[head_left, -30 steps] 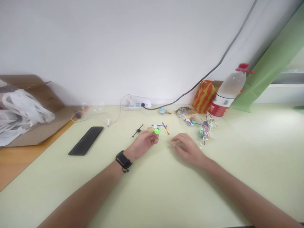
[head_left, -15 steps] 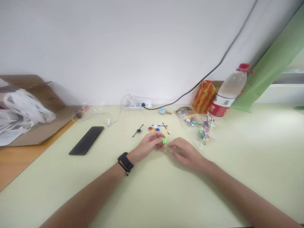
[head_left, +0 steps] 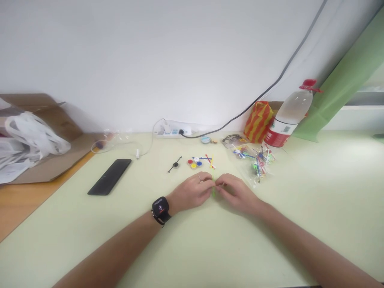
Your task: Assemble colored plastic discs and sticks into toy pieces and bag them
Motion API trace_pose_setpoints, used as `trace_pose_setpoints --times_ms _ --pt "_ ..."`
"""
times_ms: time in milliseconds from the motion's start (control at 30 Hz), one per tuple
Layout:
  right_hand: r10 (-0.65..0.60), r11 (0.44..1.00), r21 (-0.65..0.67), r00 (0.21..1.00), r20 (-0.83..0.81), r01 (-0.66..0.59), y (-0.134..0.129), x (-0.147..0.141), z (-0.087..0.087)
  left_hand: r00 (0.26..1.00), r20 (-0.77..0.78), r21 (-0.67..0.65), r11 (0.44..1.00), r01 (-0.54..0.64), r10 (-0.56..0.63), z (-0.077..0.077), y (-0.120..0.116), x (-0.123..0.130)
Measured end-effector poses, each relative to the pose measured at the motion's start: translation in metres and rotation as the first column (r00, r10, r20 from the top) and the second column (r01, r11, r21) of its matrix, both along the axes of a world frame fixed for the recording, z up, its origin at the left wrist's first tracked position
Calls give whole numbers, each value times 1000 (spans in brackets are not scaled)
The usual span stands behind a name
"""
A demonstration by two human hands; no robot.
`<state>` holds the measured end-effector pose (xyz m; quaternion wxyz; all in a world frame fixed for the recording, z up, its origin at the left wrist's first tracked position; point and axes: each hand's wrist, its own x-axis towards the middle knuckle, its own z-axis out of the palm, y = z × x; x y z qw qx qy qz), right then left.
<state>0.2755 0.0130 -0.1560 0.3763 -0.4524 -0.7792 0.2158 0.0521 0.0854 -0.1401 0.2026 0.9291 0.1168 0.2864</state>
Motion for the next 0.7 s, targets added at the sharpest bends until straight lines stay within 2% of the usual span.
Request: trace_pose_setpoints --times_ms 67,200,333,433,533,600,700 --pt "-1 1000 -11 1000 1 1 -1 -1 0 1000 0 -39 999 -2 2 1 0 0" --pt "-18 999 -51 1000 -17 17 -2 -1 4 998 56 -210 978 -9 22 2 -1 2" --pt "-64 989 -144 989 -133 45 -2 0 10 981 142 -411 909 -66 136 1 1 3" --pt "-100 981 -184 965 -243 56 -2 0 13 973 169 -519 853 -46 156 1 1 4" --pt "-128 978 -198 943 -307 68 -4 -2 12 972 189 -575 818 -8 143 2 0 4" --pt "-144 973 -222 930 -338 69 -4 -2 11 973 182 -579 815 -9 140 2 -1 4" --pt "-144 934 -358 931 -334 15 -3 1 13 967 191 -573 819 -29 168 0 -1 4"
